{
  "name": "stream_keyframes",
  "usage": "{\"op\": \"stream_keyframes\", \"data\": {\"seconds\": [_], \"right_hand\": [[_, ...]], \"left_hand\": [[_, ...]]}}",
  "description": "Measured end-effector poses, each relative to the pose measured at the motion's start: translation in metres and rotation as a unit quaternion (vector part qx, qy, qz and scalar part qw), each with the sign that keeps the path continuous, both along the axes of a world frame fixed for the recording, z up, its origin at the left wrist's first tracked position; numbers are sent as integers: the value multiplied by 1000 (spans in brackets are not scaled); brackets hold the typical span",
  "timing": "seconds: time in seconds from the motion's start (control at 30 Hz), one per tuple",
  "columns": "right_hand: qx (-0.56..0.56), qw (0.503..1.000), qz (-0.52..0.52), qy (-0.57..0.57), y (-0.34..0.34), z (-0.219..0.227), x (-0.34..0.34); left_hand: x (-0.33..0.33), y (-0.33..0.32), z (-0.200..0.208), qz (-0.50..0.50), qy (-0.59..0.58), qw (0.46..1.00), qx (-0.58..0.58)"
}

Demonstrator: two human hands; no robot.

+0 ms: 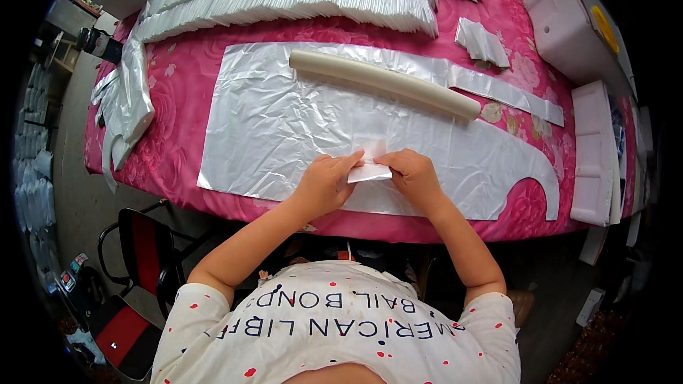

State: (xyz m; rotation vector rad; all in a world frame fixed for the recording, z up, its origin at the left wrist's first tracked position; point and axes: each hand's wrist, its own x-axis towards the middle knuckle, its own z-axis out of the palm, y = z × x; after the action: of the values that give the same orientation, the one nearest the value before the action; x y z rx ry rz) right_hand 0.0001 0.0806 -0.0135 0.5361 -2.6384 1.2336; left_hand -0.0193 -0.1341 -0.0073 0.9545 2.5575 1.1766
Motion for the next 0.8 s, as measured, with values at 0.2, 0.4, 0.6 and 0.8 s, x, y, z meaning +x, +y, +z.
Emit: {"op": "stream_keyframes", "data": {"seconds": [0.2,0.4,0.6,0.8], "right_hand": [[-37,954,-143,-261,-10,11,-19],[-36,893,-155,-421,-9,29,-41],[-58,884,-146,-440,-8,24,-48],[-43,889,-146,-432,-7,19,-49]], "left_hand": [[-24,17,-2,180,-163,969,44],[-39,18,12,204,-250,946,16],[-29,26,-5,39,207,977,-25],[-17,47,-20,8,159,976,-148]]}}
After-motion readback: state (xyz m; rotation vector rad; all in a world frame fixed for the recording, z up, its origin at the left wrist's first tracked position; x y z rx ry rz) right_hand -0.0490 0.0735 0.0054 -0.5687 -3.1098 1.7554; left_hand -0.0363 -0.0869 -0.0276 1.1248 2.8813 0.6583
